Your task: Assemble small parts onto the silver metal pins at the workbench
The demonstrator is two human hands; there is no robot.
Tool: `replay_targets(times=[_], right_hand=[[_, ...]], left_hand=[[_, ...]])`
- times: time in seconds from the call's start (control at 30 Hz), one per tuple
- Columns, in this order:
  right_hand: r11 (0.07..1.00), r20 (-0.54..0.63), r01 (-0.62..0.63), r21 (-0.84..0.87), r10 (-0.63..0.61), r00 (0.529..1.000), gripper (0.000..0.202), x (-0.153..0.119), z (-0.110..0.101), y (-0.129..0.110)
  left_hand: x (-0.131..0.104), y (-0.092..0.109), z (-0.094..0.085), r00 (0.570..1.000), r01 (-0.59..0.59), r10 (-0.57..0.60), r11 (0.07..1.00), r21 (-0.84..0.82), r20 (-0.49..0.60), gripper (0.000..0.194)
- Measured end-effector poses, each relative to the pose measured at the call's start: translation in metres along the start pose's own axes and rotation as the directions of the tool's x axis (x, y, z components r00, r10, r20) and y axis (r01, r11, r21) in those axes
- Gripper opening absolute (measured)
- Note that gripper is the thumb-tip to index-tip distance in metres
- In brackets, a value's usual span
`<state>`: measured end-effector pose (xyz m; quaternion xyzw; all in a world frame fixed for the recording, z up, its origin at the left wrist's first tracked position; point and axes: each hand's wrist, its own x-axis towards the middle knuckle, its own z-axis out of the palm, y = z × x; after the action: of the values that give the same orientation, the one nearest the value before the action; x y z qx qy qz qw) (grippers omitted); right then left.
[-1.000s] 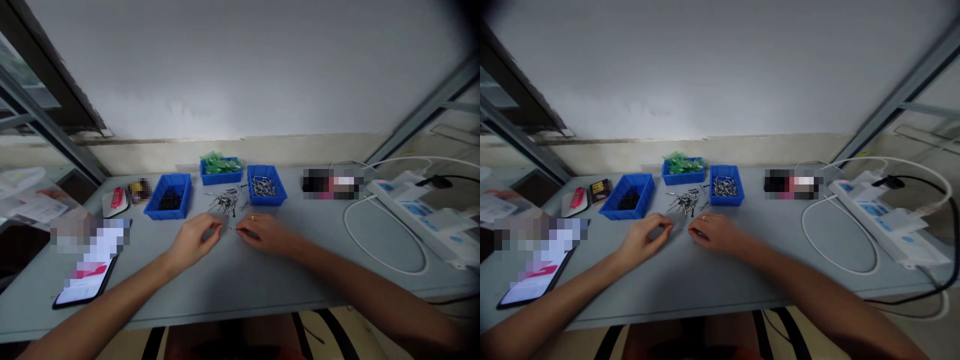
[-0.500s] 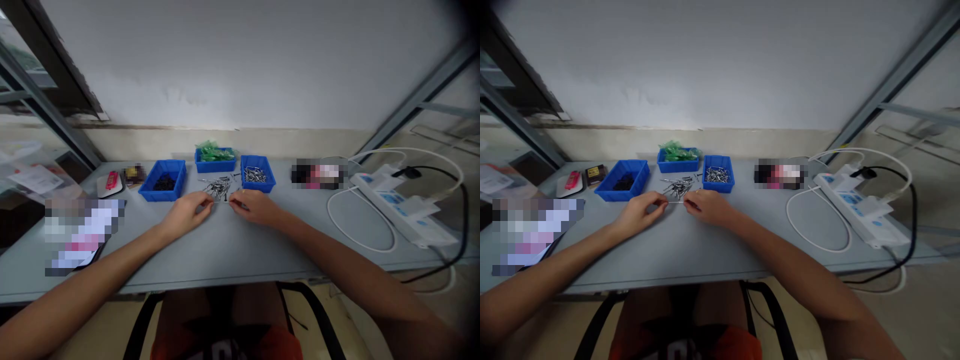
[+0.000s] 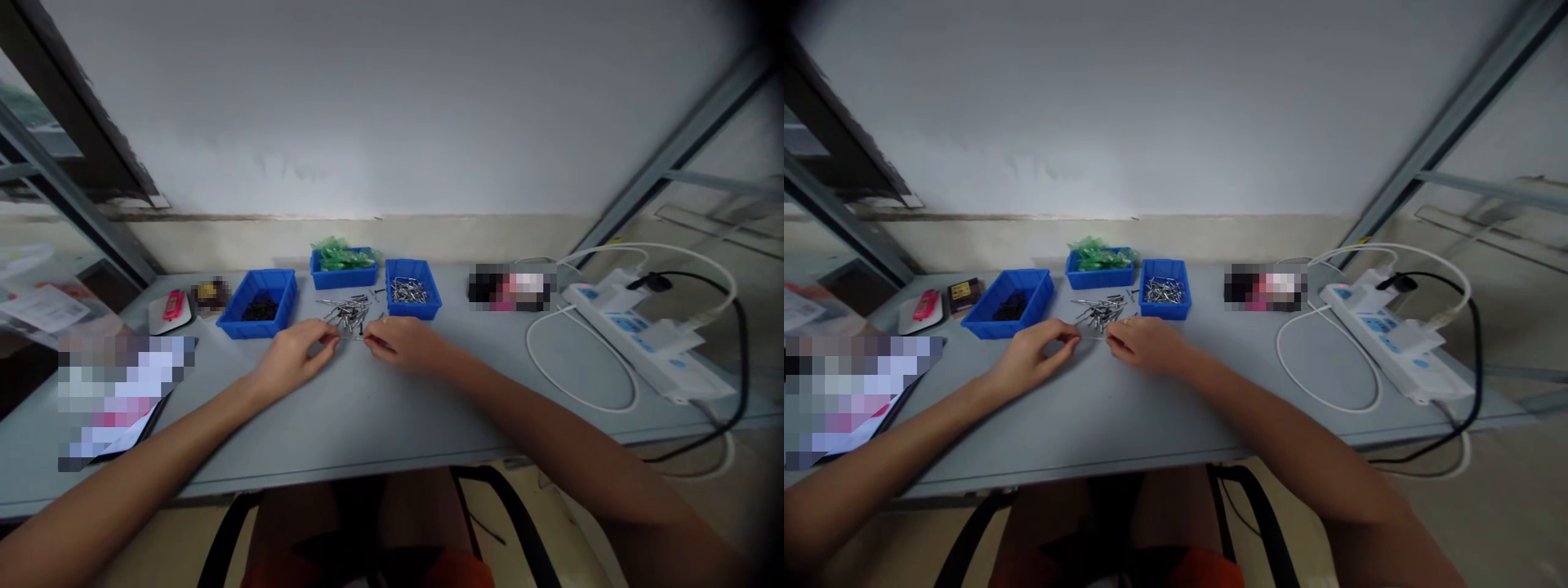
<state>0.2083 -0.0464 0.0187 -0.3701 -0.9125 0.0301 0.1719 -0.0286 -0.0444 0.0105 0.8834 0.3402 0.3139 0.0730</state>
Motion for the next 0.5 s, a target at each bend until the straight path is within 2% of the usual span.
replay_targets(times=[0.2,0.5], right_hand=[[1.0,-0.006,0.005,-0.019,-0.005,1.0,0.02,0.0002,-0.0029,-0.001],[1.0,0.012,0.017,0.003,-0.017,1.0,0.02,0.0022,-0.0022,0.0015]], left_hand=[[0.0001,0.0002,0.0,1.0,-0.013,0.013,1.0,0.003,-0.008,0.015],[0.0014,-0.0003,-0.002,0.999,0.03,-0.03,1.0,0.008,0.026,0.016]])
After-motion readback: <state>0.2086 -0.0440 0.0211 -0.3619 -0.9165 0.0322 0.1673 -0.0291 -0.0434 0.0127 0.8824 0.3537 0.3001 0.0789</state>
